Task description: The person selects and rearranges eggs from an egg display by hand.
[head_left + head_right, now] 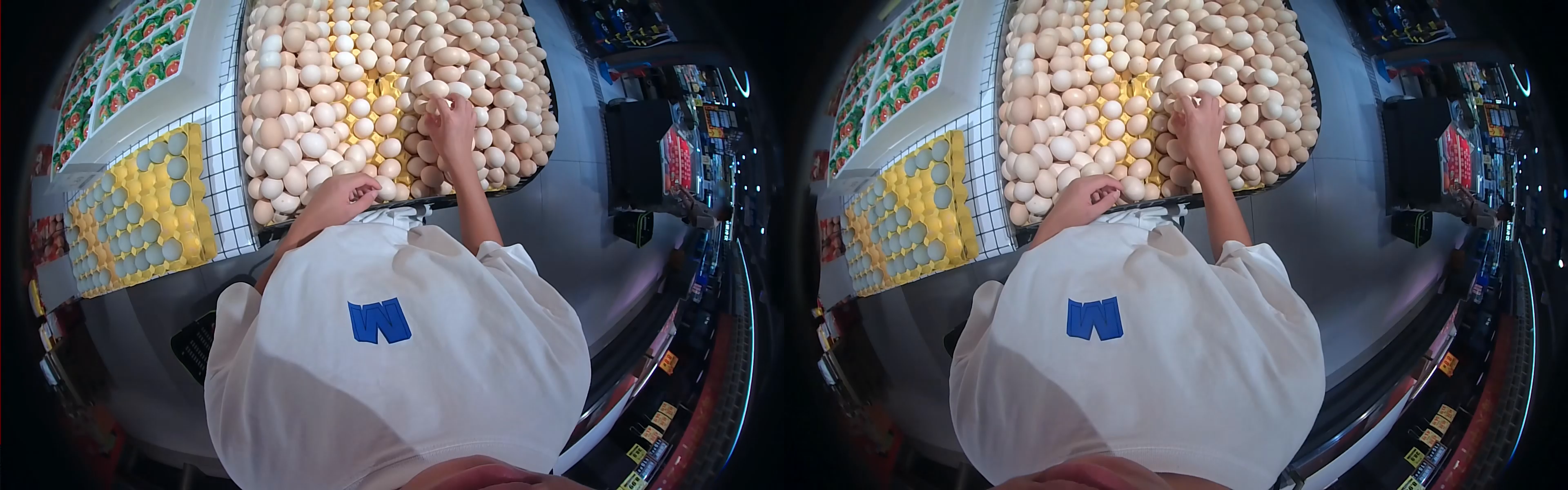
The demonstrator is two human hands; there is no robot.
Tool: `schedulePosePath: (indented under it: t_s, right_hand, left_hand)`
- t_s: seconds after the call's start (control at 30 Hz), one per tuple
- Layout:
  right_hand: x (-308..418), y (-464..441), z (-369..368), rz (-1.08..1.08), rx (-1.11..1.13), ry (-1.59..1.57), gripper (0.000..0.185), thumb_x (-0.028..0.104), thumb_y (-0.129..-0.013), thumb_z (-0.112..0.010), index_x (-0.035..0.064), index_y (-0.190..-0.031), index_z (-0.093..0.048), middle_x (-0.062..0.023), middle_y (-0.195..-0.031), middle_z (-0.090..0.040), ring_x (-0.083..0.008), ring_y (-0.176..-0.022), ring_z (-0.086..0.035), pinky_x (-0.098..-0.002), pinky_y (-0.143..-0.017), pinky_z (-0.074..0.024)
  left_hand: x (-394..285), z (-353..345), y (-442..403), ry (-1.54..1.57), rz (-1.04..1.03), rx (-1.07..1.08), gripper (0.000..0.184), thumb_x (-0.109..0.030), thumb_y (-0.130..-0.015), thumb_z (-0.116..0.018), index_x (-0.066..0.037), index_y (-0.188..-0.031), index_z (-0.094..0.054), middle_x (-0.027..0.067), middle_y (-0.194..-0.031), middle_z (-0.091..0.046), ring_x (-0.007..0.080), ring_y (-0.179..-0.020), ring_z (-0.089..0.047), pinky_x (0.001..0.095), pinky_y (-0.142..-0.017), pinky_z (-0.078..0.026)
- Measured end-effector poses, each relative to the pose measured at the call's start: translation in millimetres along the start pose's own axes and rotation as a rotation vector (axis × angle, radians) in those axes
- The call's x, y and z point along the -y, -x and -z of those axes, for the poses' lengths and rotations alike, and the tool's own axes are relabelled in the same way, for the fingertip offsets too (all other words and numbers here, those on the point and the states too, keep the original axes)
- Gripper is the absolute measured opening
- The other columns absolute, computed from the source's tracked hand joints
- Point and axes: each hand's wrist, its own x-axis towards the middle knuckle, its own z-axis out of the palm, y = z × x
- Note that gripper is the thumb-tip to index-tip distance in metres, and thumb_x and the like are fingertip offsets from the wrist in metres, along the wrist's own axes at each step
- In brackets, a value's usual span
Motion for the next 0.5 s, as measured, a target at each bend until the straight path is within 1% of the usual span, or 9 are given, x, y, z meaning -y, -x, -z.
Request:
schedulePosePath:
  t_s: [0.07, 0.17, 0.4, 0.47, 0.5]
  right_hand:
    - [-0.3, -2.6, 0.8, 0.042, -0.026, -0.03, 0.041, 0.018, -0.068, -0.076, 0.0152, -0.107, -0.065, -0.0102, -0.104, -0.055, -0.0266, -0.098, -0.052, -0.0434, -0.078, -0.0403]
    - [-1.0, -2.8, -6.7, 0.049, 0.007, -0.031, 0.041, 0.02, -0.066, -0.078, 0.0152, -0.104, -0.065, -0.0091, -0.102, -0.055, -0.0262, -0.099, -0.052, -0.0428, -0.077, -0.04]
    - [5.4, -3.9, -3.7, 0.078, 0.042, 0.04, 0.038, 0.019, -0.066, -0.077, 0.014, -0.101, -0.063, -0.0066, -0.1, -0.054, -0.0251, -0.098, -0.051, -0.0421, -0.077, -0.0388]
    - [6.6, -3.4, -2.5, 0.089, 0.067, 0.086, 0.037, 0.017, -0.066, -0.077, 0.0133, -0.1, -0.062, -0.0061, -0.101, -0.054, -0.0253, -0.099, -0.051, -0.0418, -0.077, -0.0386]
    - [6.7, -4.1, -1.8, 0.084, 0.063, 0.089, 0.037, 0.017, -0.066, -0.077, 0.0133, -0.1, -0.062, -0.0061, -0.101, -0.054, -0.0253, -0.099, -0.051, -0.0418, -0.077, -0.0386]
  left_hand:
    - [0.1, -0.1, -0.1, -0.013, 0.001, 0.0, 0.019, -0.009, -0.087, -0.062, -0.005, -0.105, -0.067, 0.0027, -0.082, -0.065, 0.0093, -0.068, -0.056, 0.0228, -0.062, -0.046]
    - [1.4, -0.7, 0.0, -0.005, -0.001, -0.002, 0.019, -0.009, -0.087, -0.062, -0.006, -0.104, -0.067, 0.0024, -0.082, -0.066, 0.0089, -0.068, -0.056, 0.0225, -0.062, -0.046]
    - [3.3, -1.4, 0.4, 0.001, -0.019, 0.003, 0.018, -0.009, -0.087, -0.062, -0.005, -0.104, -0.067, 0.0019, -0.082, -0.066, 0.0086, -0.068, -0.056, 0.0222, -0.062, -0.045]
    - [-0.8, 0.7, -0.3, -0.016, 0.006, 0.014, 0.019, -0.015, -0.086, -0.063, -0.005, -0.102, -0.066, 0.0068, -0.084, -0.07, 0.016, -0.072, -0.065, 0.0279, -0.067, -0.052]
    - [-3.0, 1.4, -1.1, -0.019, 0.002, 0.019, 0.019, -0.015, -0.086, -0.063, -0.005, -0.102, -0.066, 0.0068, -0.084, -0.07, 0.016, -0.072, -0.065, 0.0279, -0.067, -0.052]
